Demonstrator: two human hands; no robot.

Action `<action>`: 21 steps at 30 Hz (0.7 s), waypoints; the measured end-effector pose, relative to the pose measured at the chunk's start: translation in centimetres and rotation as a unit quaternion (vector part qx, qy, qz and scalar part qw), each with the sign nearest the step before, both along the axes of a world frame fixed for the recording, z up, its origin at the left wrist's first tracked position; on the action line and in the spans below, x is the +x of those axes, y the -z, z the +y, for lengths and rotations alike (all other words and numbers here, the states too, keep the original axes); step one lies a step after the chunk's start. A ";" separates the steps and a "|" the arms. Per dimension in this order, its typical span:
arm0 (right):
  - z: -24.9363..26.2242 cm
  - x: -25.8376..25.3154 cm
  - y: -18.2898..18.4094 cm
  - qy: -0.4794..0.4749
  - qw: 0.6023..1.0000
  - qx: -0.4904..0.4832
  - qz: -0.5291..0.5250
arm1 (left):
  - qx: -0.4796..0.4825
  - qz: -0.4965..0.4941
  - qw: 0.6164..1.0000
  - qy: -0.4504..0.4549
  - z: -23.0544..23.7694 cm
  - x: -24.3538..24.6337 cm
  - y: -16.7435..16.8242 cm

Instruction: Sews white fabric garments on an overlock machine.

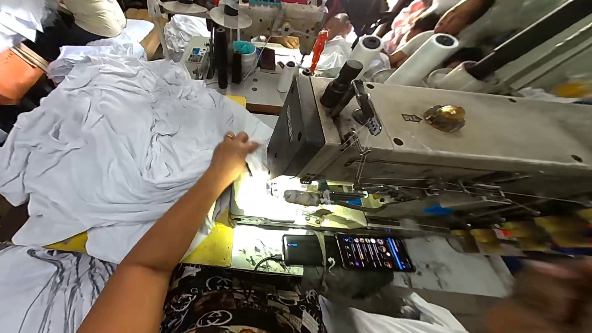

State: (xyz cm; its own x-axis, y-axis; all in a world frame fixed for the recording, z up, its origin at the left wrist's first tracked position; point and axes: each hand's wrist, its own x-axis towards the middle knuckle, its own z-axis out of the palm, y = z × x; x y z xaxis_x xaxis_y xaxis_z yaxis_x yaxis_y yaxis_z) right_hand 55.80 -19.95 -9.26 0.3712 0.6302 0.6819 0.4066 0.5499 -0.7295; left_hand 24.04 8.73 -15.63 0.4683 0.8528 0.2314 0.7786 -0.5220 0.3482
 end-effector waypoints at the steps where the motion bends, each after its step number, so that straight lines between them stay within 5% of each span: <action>1: 0.1 -1.7 0.1 -0.074 0.994 -0.072 -0.045 | 0.005 -0.011 1.000 -0.013 0.9 -1.0 -0.5; 3: 1.0 -4.9 1.6 -0.161 0.959 -0.207 -0.107 | -0.058 -0.002 0.998 -0.016 1.1 -4.0 -2.7; 5: 2.1 -8.0 4.2 -0.166 0.939 -0.263 -0.147 | -0.193 0.010 0.978 0.080 -0.3 -7.3 -4.9; 9: 7.2 -14.8 7.2 0.007 0.931 -0.192 -0.311 | -0.405 -0.097 0.888 0.197 -5.6 -9.4 -6.4; 12: 11.6 -18.1 9.5 0.105 0.903 -0.121 -0.398 | -0.425 -0.118 0.858 0.262 -7.7 -8.9 -5.5; 14: 12.0 -18.5 9.8 0.096 0.921 -0.104 -0.362 | -0.392 -0.142 0.851 0.320 -8.3 -9.3 -5.1; 17: 9.6 -16.9 8.1 -0.163 0.966 -0.162 -0.120 | -0.300 -0.205 0.855 0.370 -10.0 -10.0 -6.9; 19: 8.0 -17.4 6.5 -0.393 0.904 -0.152 0.064 | -0.213 -0.221 0.860 0.407 -12.2 -9.3 -10.0; 21: 6.3 -19.8 5.1 -0.470 0.871 -0.138 0.040 | -0.133 -0.230 0.857 0.442 -14.6 -7.9 -14.7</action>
